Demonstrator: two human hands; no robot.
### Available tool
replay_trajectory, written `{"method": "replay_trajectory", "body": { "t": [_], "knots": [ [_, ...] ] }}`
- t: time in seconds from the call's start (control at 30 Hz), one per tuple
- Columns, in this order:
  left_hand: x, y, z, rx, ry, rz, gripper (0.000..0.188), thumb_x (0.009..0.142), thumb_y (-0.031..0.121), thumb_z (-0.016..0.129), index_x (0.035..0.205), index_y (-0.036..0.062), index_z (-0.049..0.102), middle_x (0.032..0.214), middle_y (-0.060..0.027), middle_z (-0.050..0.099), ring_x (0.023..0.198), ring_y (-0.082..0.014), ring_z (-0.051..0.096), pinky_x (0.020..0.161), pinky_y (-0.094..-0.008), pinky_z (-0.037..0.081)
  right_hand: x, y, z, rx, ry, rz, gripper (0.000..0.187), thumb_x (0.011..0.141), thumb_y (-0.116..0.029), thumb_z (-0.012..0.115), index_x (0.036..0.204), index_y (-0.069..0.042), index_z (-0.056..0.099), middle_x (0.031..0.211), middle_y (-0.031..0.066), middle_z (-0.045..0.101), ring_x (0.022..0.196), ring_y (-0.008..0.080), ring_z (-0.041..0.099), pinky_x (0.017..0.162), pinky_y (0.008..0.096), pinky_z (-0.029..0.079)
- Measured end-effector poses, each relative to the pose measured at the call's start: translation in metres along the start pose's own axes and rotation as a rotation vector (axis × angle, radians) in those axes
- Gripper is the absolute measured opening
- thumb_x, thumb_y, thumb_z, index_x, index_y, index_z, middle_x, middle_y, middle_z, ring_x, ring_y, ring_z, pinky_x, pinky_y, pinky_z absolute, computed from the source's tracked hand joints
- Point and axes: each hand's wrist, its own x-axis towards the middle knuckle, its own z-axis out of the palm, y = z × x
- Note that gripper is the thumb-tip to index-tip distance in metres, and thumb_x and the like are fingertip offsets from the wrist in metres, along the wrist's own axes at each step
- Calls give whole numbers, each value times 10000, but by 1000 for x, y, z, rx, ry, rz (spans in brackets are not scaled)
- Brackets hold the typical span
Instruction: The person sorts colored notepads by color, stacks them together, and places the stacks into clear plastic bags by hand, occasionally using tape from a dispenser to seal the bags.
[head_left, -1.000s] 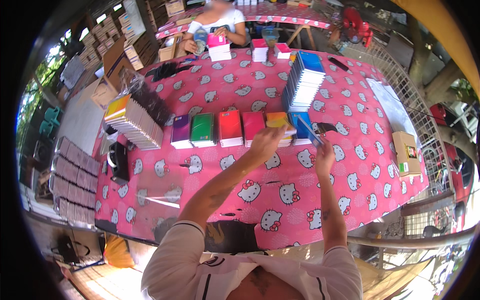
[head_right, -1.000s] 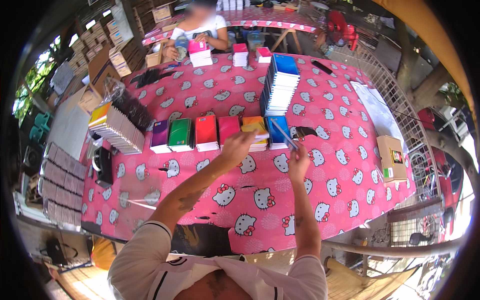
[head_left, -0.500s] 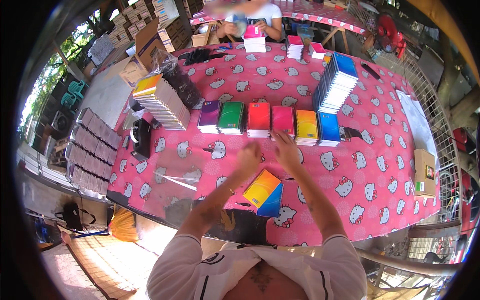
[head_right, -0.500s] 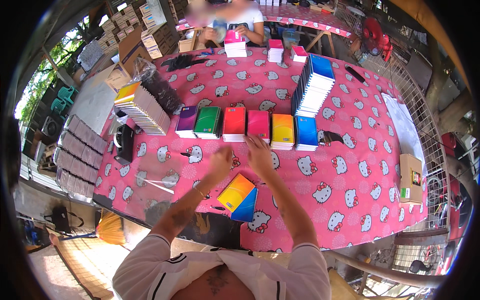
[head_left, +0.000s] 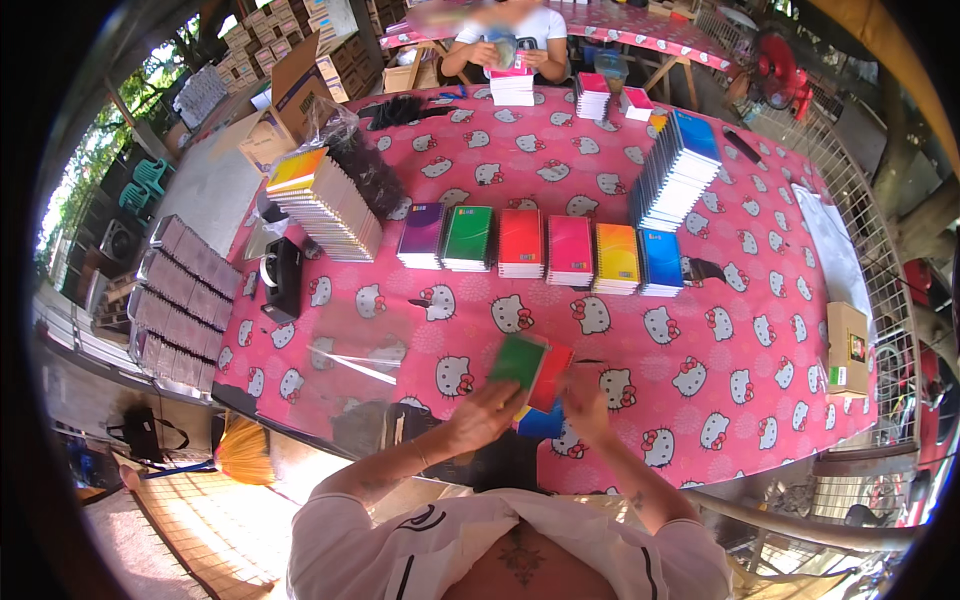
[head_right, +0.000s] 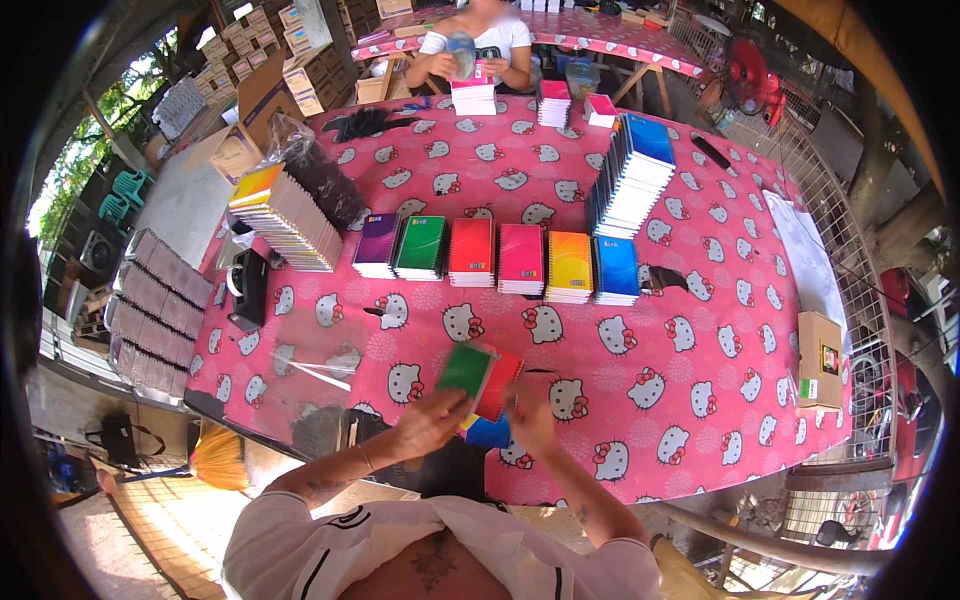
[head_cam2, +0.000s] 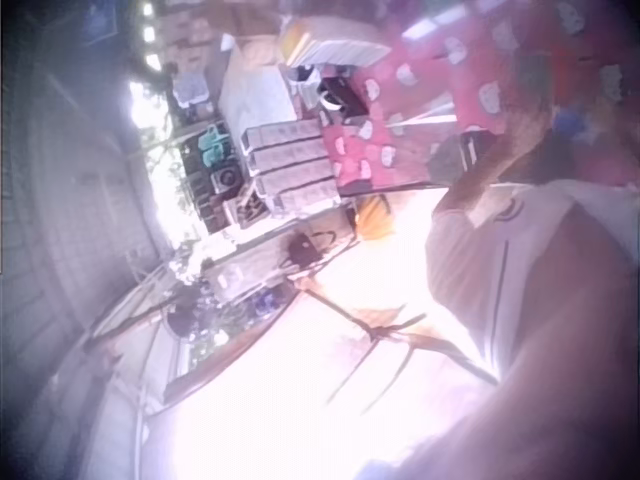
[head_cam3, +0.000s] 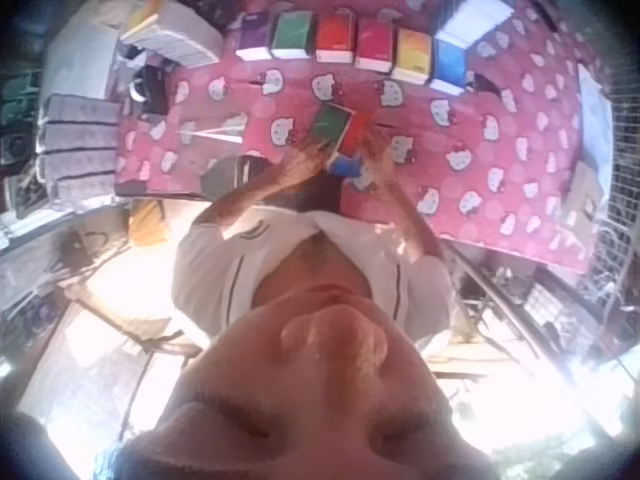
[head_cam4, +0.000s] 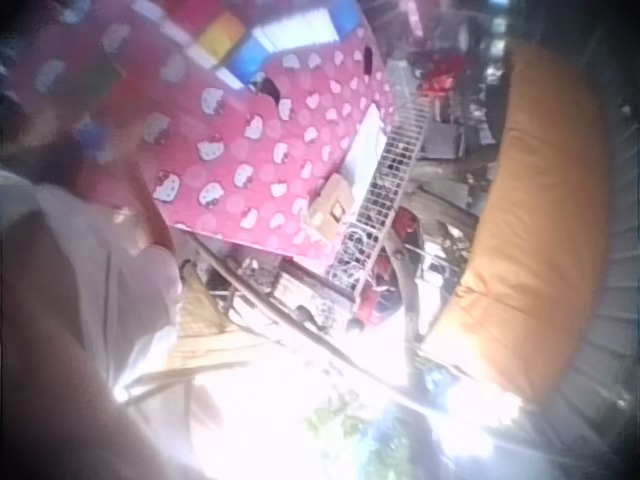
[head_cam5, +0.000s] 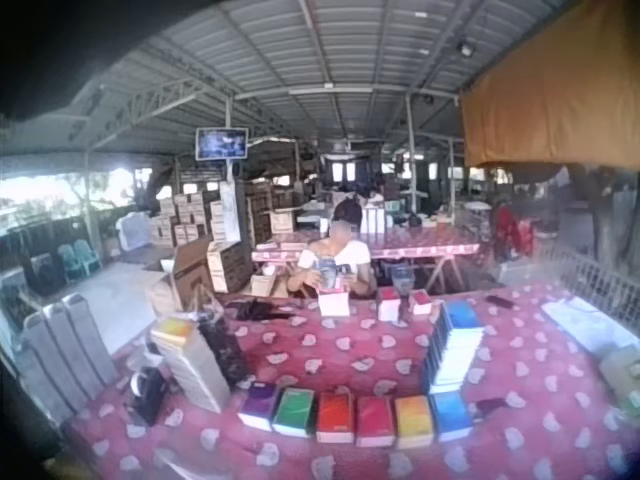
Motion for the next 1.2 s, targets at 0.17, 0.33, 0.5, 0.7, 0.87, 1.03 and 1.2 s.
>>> {"method": "replay_trajectory", "body": {
  "t": [0.17,0.33,0.5,0.7,0.87,1.03,1.2],
  "knots": [
    [110,-41,24,-92,145,-220,409,847,122,681,1225,-10,600,1238,-195,634,1134,-327,636,903,-407,554,127,46,-50,-619,317,23,363,853,-9,596,1215,-33,626,1229,136,635,1187,337,550,992,492,419],
    [175,-138,84,366,210,27,334,880,35,586,1213,12,605,1136,-169,669,1054,-352,640,875,-432,544,149,78,-54,-444,181,94,305,903,-58,605,1206,-41,632,1088,137,683,1071,327,627,938,479,461],
    [147,-107,32,-64,458,-238,361,806,-55,568,1151,21,641,1068,-152,680,925,-345,648,803,-421,547,53,47,-74,576,229,513,223,920,-32,580,1128,-15,660,1143,158,688,1112,307,638,970,416,477],
    [-21,-40,15,35,-149,262,353,845,15,606,1193,58,644,1262,-173,618,1187,-298,615,1003,-393,501,28,45,-29,84,-210,112,461,807,82,564,1247,-38,632,1354,216,569,1292,351,532,1068,437,432],
    [44,-88,20,47,-66,-132,507,847,127,634,1332,17,537,1281,-214,597,1249,-322,568,1017,-442,491,108,109,-90,-845,306,140,515,822,43,565,1314,-102,600,1402,117,565,1353,329,453,1078,519,383],
    [55,-238,13,518,-118,-382,625,836,91,615,1436,42,445,1504,-201,419,1395,-327,416,1128,-525,351,113,130,-120,-666,42,182,347,903,-65,571,1238,-119,641,1219,102,660,1174,293,594,1067,499,386],
    [104,-176,8,519,103,-322,516,867,58,583,1378,45,514,1446,-159,516,1366,-311,473,1150,-548,319,27,0,-73,-429,44,-21,206,867,-126,626,1066,-75,651,1075,106,651,921,300,615,747,443,511]
  ]
}}
